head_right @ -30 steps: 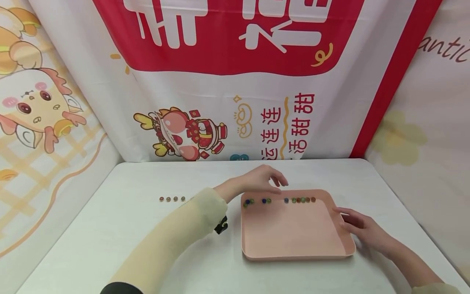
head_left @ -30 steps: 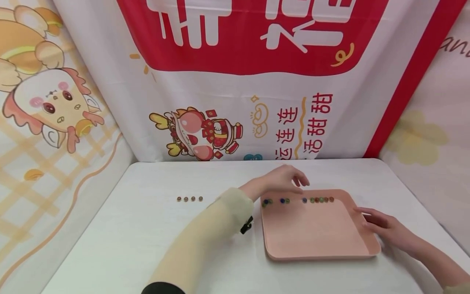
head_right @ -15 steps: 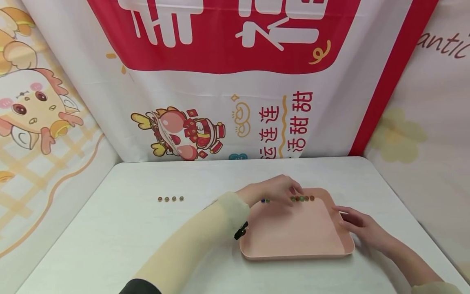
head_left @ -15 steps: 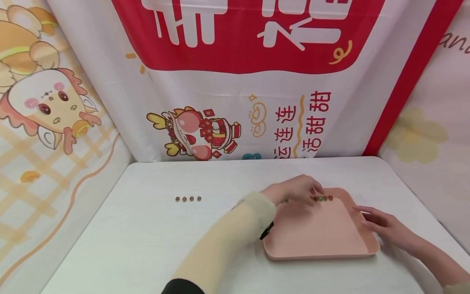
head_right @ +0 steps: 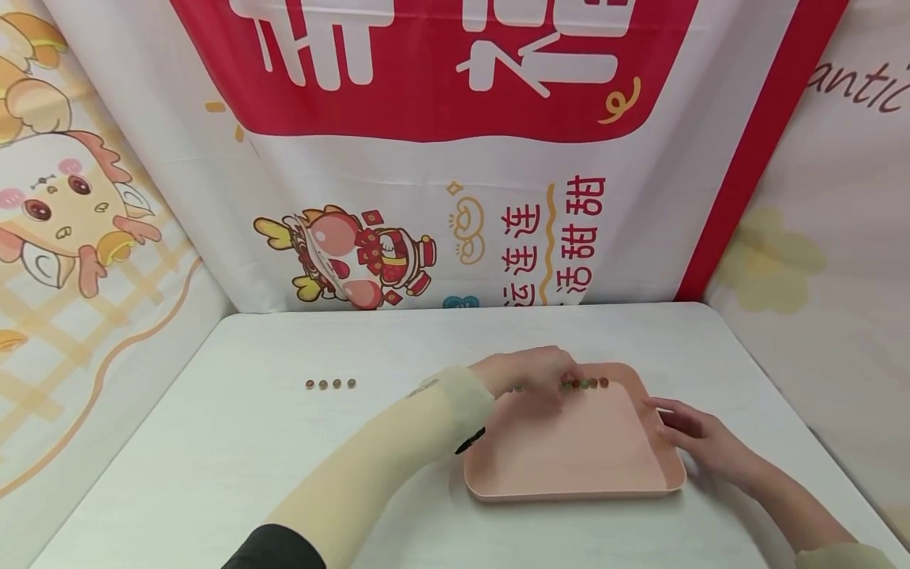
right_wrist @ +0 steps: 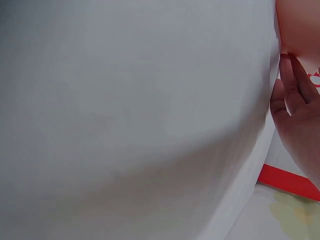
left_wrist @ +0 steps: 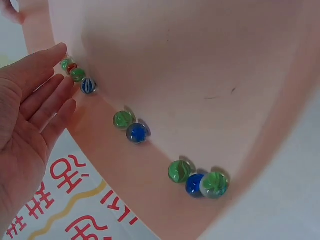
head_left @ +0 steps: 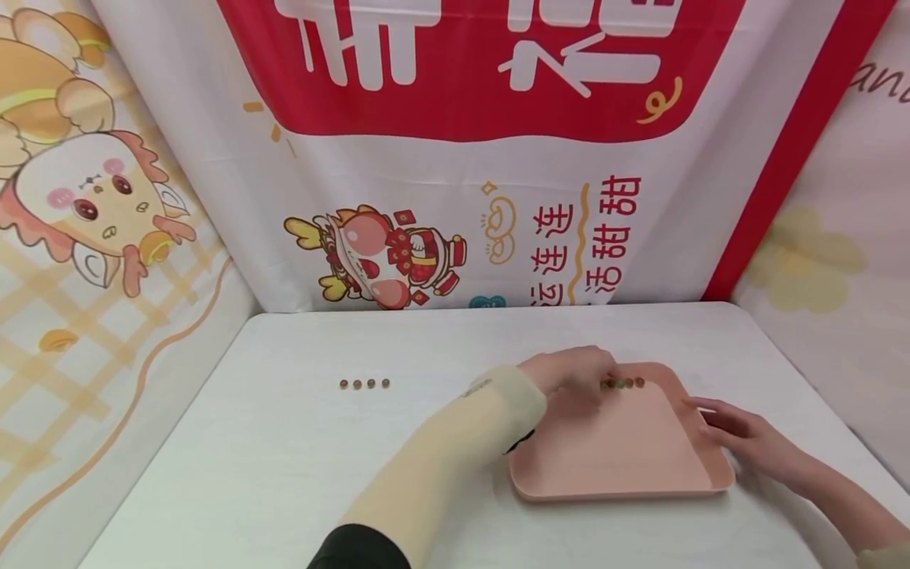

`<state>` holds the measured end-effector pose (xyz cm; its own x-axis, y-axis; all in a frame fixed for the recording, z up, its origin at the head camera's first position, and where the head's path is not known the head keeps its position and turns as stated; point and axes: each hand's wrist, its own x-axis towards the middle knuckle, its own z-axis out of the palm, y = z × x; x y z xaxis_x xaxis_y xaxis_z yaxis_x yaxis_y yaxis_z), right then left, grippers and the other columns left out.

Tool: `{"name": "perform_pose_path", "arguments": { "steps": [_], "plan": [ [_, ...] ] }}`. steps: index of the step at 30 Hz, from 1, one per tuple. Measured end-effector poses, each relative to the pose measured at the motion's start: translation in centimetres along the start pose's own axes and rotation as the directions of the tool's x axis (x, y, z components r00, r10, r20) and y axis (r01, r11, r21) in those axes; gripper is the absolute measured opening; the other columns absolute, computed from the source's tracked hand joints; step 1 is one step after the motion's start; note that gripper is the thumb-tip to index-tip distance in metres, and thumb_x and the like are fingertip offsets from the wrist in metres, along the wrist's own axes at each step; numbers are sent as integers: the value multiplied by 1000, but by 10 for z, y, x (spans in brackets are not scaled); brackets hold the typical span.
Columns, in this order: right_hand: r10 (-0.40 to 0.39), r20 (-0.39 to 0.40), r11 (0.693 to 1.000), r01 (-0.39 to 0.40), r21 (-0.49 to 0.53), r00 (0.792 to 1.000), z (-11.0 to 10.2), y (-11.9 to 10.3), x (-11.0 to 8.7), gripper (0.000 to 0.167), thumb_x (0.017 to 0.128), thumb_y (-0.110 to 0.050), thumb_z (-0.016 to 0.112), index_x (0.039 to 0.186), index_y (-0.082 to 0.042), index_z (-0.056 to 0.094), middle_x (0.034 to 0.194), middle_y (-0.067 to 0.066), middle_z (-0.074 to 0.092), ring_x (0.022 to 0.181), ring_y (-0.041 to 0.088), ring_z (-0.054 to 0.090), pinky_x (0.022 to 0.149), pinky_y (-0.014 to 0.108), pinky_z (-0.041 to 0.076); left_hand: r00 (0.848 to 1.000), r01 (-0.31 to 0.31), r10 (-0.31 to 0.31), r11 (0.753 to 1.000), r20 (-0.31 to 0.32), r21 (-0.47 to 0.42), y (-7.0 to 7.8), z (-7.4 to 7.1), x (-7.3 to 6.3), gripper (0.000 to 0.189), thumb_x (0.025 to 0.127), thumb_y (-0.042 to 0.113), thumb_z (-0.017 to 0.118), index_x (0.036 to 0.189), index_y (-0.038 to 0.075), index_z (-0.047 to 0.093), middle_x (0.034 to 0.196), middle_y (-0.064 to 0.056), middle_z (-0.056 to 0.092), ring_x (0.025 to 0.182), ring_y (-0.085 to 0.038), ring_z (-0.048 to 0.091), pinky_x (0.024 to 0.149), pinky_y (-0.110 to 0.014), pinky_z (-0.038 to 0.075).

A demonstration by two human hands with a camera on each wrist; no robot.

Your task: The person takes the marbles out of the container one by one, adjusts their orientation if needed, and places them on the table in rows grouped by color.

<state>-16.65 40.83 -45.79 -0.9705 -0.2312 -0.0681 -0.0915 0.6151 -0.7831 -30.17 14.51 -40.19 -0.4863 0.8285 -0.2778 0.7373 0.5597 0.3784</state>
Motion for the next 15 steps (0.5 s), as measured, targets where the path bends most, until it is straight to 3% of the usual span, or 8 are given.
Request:
{"name": "perform_pose_path", "arguments": {
  "steps": [3,6,7,9,13,15],
  "plan": [
    [-31,-12,999,32,5,999,1,3,0,49,98,-19,59,141,1,46,136,19,52,105,-17,45,81,14,45,1000,-11,11,998,3,69,0,1,5,18,82,0,69,95,11,67,85,1,51,78,-10,43,66,-21,34],
    [-57,-20,998,57,18,998,1,6,0,48,97,-17,60,140,2,46,132,-1,56,106,-16,47,81,12,44,1000,-5,5,995,6,99,1,1,8,15,83,-1,67,92,12,67,85,3,51,79,-9,44,67,-20,35],
    [-58,-21,998,58,19,998,1,6,1,48,97,-17,60,140,2,47,132,-1,56,106,-16,47,81,12,44,1000,2,-2,995,7,103,2,1,9,15,84,0,67,92,12,67,85,3,51,80,-9,44,68,-20,35],
    [-48,-17,999,49,20,999,1,6,1,48,97,-17,60,140,1,46,133,1,56,106,-16,46,81,13,44,1000,22,-22,994,5,104,3,2,11,16,86,0,65,94,14,67,88,3,52,82,-9,45,71,-20,37],
    [-26,-12,1000,26,0,1000,0,4,1,50,98,-20,59,141,1,46,136,26,49,105,-17,45,81,14,45,999,50,-50,995,-3,90,3,3,10,15,90,1,61,93,15,67,89,3,53,83,-10,46,71,-21,38],
    [-25,-11,1000,25,-2,1000,0,3,0,50,98,-20,59,141,1,45,136,27,48,105,-17,45,81,14,45,998,60,-60,996,-7,70,3,3,8,13,92,3,60,94,15,66,91,3,55,84,-10,47,72,-20,39]
  ]
}}
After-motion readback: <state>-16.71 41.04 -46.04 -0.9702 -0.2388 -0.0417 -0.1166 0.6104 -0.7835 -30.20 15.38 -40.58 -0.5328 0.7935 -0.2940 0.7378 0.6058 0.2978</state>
